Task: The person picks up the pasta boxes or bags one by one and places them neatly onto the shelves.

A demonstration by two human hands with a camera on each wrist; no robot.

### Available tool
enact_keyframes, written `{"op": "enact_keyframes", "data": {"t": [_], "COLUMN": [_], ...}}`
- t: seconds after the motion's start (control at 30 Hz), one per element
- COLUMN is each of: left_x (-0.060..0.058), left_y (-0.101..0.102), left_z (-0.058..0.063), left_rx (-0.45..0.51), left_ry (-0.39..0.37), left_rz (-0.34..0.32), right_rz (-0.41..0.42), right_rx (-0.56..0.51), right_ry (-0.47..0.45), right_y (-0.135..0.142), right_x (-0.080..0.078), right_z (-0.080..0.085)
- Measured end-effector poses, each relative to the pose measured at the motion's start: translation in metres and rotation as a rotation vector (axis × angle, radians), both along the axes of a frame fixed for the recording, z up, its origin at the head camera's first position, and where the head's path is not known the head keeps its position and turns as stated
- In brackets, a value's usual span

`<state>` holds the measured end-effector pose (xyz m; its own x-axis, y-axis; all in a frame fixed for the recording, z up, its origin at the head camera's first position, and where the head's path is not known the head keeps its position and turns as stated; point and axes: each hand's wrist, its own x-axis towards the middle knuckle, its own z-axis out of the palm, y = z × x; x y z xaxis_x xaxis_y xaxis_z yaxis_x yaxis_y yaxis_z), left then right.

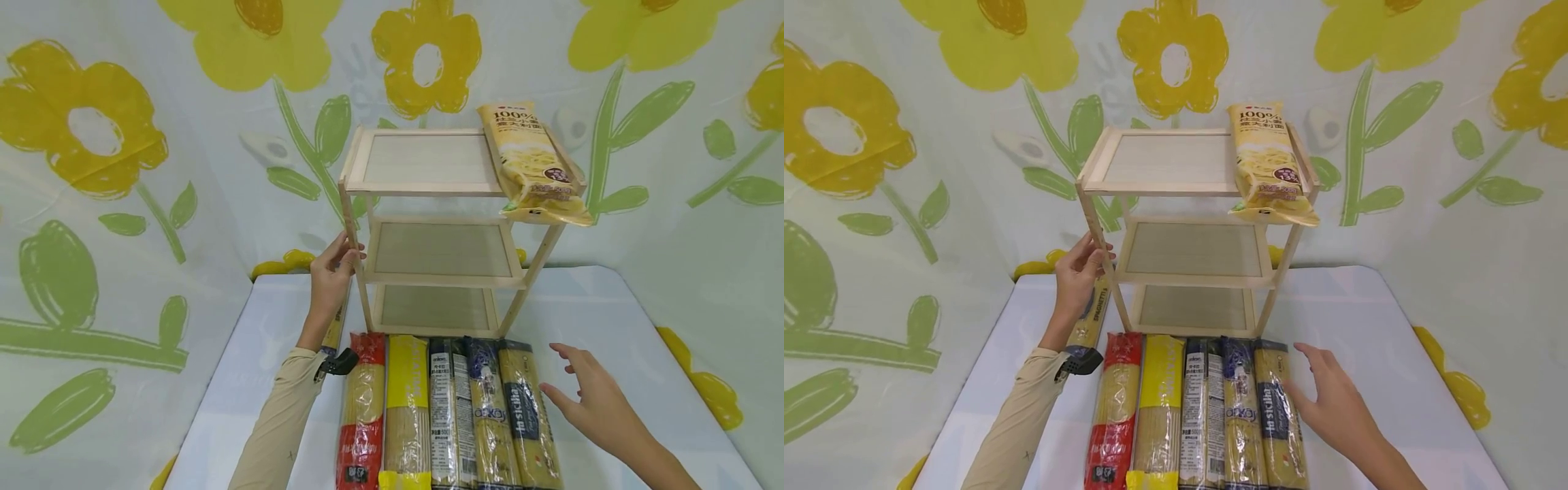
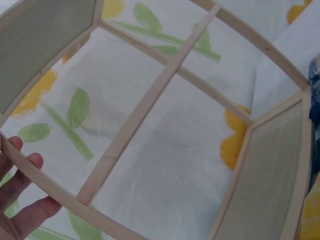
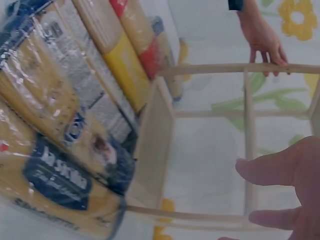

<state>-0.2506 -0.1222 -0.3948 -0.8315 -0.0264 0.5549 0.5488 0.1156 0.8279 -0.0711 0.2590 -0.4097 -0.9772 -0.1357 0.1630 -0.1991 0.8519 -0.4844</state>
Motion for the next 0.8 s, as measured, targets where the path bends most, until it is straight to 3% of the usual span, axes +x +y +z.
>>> {"op": "enact_keyframes", "data": {"t": [0.27, 0.6, 0.8], "left_x": [0.019, 0.016, 0.017], "left_y": [0.003, 0.004, 0.004], "left_z": [0.021, 0.021, 0.021], "left_rx": [-0.005, 0.012, 0.016], "left_ry": [-0.017, 0.003, -0.004], "left_rz": [-0.010, -0.029, -0.028], "right_rz": [0.013, -0.064, -0.112], "right_rx": [0.035, 0.039, 0.031], "right_ry": [-0.172, -0.436, -0.529], "right_y": [-0.006, -0.013, -0.016], "right_x": [0.009, 0.013, 0.019], "right_z": [-0.032, -0.070, -0.097]}}
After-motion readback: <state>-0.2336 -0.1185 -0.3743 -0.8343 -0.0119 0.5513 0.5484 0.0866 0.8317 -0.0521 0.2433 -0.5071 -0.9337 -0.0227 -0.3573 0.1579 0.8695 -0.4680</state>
